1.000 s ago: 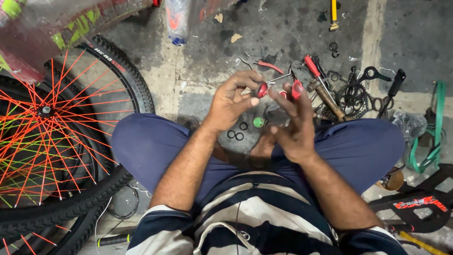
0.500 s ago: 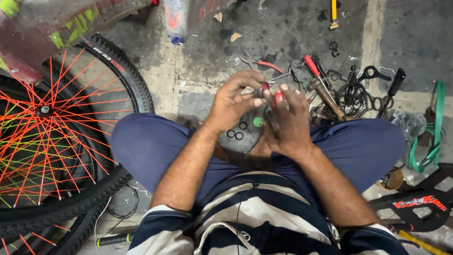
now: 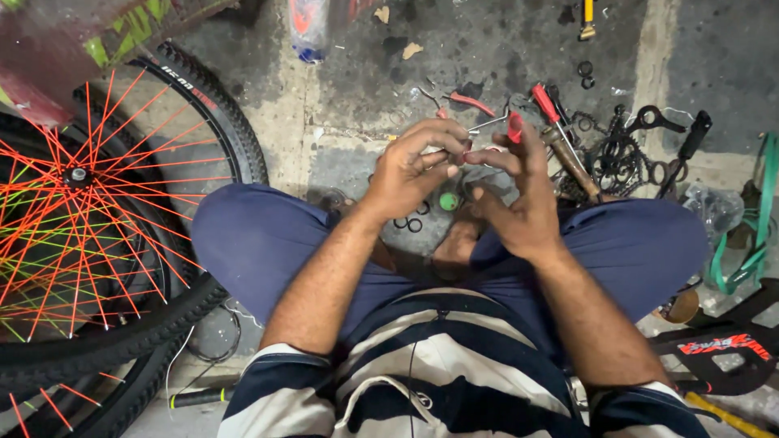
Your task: The person sits on the workshop floor next to a bicycle wheel and packs red grease into the wheel hub, pressing grease into the hub body and fitting rubber seals and o-rings onto the hub by hand, handling small rings one at a time from the floor.
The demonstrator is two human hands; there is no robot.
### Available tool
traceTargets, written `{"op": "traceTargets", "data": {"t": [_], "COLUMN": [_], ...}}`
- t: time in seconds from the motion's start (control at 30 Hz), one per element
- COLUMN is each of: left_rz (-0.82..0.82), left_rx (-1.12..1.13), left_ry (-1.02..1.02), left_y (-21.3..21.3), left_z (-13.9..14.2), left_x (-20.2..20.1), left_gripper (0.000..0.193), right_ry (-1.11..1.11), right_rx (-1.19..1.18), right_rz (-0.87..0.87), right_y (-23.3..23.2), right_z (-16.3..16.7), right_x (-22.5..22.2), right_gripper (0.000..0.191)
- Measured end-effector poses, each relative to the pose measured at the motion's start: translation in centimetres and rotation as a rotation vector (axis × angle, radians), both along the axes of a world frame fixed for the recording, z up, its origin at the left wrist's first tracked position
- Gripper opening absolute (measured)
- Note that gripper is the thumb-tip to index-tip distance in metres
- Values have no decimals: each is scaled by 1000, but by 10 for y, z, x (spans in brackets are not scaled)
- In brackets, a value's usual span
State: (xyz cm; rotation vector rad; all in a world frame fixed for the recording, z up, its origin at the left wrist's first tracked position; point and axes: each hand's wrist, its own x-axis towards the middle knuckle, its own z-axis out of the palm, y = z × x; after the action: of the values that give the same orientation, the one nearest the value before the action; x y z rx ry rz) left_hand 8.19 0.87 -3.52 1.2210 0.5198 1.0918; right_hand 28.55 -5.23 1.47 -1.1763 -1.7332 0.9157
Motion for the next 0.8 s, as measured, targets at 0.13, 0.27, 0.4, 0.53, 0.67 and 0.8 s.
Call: {"op": "traceTargets", "data": {"t": [0.13,0.27,0.4,0.53,0.67,0.8], "left_rz": [14,-2,15,105,295,439], "left_rx": [-17,-37,-74,-154,39,-26], "left_ry": [-62,-170,-204,-122,427,932], "left_y": [0,2,4,15,41,50], "left_z": [-10,-15,-13,-29,-80,-144], "left_x": [2,4,4,5,18,30], "left_gripper": [33,35,36,47,49,38], "right_ry": [-422,-272,-180,-223,-374,-438], "right_rx": [185,193,129,60,145,6], "right_rz": [-116,-90,-54,-95,-106,-125], "right_y": [-3,-1,-1,3,18,25], "right_z": [11,8,-9,-28,-58,-99], "right_x": [-5,-7,0,25,52,61], "right_gripper": [95,92,92,94,92,95]}}
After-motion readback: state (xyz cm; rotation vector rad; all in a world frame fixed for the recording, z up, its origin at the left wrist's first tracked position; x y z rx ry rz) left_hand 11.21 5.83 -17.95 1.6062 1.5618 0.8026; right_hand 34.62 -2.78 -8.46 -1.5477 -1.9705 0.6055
